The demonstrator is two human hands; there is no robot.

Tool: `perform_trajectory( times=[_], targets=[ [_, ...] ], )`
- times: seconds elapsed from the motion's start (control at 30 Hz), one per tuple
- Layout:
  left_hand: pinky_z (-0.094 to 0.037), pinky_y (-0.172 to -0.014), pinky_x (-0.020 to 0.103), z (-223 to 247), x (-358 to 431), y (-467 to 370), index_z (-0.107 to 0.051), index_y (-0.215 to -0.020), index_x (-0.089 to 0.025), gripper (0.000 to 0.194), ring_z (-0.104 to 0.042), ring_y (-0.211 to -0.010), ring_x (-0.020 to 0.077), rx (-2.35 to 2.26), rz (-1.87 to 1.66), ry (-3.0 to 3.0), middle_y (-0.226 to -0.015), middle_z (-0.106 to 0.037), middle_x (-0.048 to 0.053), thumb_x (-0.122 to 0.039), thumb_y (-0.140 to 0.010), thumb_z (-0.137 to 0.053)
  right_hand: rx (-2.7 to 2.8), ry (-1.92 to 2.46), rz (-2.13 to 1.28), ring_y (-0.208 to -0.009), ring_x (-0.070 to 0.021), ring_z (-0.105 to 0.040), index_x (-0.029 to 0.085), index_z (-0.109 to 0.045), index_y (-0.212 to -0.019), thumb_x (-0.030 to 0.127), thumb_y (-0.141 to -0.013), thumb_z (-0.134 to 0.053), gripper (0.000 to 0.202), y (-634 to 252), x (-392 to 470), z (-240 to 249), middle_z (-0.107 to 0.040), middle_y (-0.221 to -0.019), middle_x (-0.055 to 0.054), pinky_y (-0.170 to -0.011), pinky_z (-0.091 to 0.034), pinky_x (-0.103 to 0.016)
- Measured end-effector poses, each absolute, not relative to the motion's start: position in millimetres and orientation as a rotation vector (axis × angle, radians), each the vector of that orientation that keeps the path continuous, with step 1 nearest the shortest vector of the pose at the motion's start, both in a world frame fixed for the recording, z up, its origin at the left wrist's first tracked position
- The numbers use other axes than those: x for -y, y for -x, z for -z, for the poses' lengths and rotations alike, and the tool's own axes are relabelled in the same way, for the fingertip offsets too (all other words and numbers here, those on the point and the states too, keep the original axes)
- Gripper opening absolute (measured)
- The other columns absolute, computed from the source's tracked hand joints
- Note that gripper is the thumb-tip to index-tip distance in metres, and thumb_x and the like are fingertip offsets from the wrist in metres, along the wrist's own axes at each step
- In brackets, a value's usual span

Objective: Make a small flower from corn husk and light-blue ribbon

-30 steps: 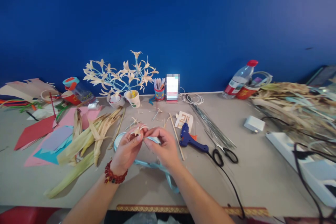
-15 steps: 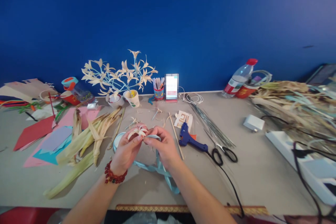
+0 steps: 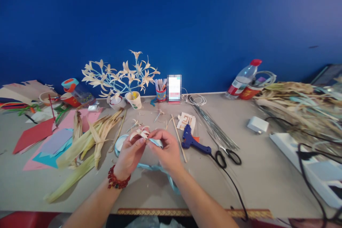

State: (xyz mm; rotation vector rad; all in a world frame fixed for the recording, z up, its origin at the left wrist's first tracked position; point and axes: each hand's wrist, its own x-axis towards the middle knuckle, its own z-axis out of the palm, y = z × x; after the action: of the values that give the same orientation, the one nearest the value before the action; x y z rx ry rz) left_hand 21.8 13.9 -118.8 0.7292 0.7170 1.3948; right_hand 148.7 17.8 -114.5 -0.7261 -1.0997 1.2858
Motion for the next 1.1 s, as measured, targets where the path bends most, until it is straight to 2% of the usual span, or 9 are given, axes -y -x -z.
perform_trajectory(
  times=[0.23,0.47,0.77,0.97,1.1],
  targets=[
    [-0.042,-0.083,0.022,114.6,-13.3,-20.5,-0.069,-0.075,-0.018,0.004,-0.054,-0.089,0.0120,-0.662,-1.446,-0.820,-0.091,-0.060,0.001,-0.019,-0.075,-0.073,1.118,0.683,-1.324,-0.078,-0.0172,-0.058,0.020,-0.056,-0.064,0.019,-0.074,-0.074,0.021,-149.6,-19.2,112.3,-0.064,-0.078,-0.001,-0.072,-0.043,-0.028],
    [-0.041,-0.084,0.025,112.1,-14.9,-19.0,-0.068,-0.076,-0.017,0.008,-0.053,-0.089,0.0143,-0.653,-1.359,-0.812,-0.094,-0.059,0.003,-0.024,-0.075,-0.073,0.972,0.638,-1.537,-0.077,-0.0156,-0.056,0.020,-0.056,-0.064,0.019,-0.073,-0.076,0.021,-149.0,-22.0,118.9,-0.066,-0.079,-0.001,-0.068,-0.040,-0.026],
    [-0.042,-0.068,0.024,115.2,-15.4,-16.3,-0.070,-0.078,-0.016,0.013,-0.053,-0.076,0.0119,-0.632,-1.341,-0.731,-0.097,-0.063,0.004,-0.024,-0.070,-0.077,0.883,0.601,-1.733,-0.064,-0.0134,-0.051,0.020,-0.052,-0.060,0.023,-0.069,-0.079,0.028,-148.6,-23.2,111.8,-0.060,-0.066,0.002,-0.060,-0.036,-0.025],
    [-0.042,-0.086,0.027,119.0,-15.1,-20.3,-0.071,-0.077,-0.017,0.010,-0.057,-0.091,0.0152,-0.667,-1.385,-0.744,-0.098,-0.064,0.003,-0.025,-0.072,-0.076,0.943,0.617,-1.530,-0.076,-0.0151,-0.056,0.020,-0.053,-0.065,0.018,-0.072,-0.077,0.025,-145.9,-21.7,118.4,-0.063,-0.078,0.000,-0.070,-0.041,-0.026],
    [-0.042,-0.082,0.022,122.2,-13.2,-24.7,-0.070,-0.088,-0.022,0.017,-0.055,-0.085,0.0112,-0.733,-1.430,-0.739,-0.090,-0.062,0.000,-0.021,-0.072,-0.076,1.093,0.678,-1.285,-0.080,-0.0164,-0.057,0.021,-0.054,-0.067,0.018,-0.076,-0.073,0.021,-146.0,-19.8,118.8,-0.063,-0.081,-0.001,-0.073,-0.041,-0.028]
  ],
)
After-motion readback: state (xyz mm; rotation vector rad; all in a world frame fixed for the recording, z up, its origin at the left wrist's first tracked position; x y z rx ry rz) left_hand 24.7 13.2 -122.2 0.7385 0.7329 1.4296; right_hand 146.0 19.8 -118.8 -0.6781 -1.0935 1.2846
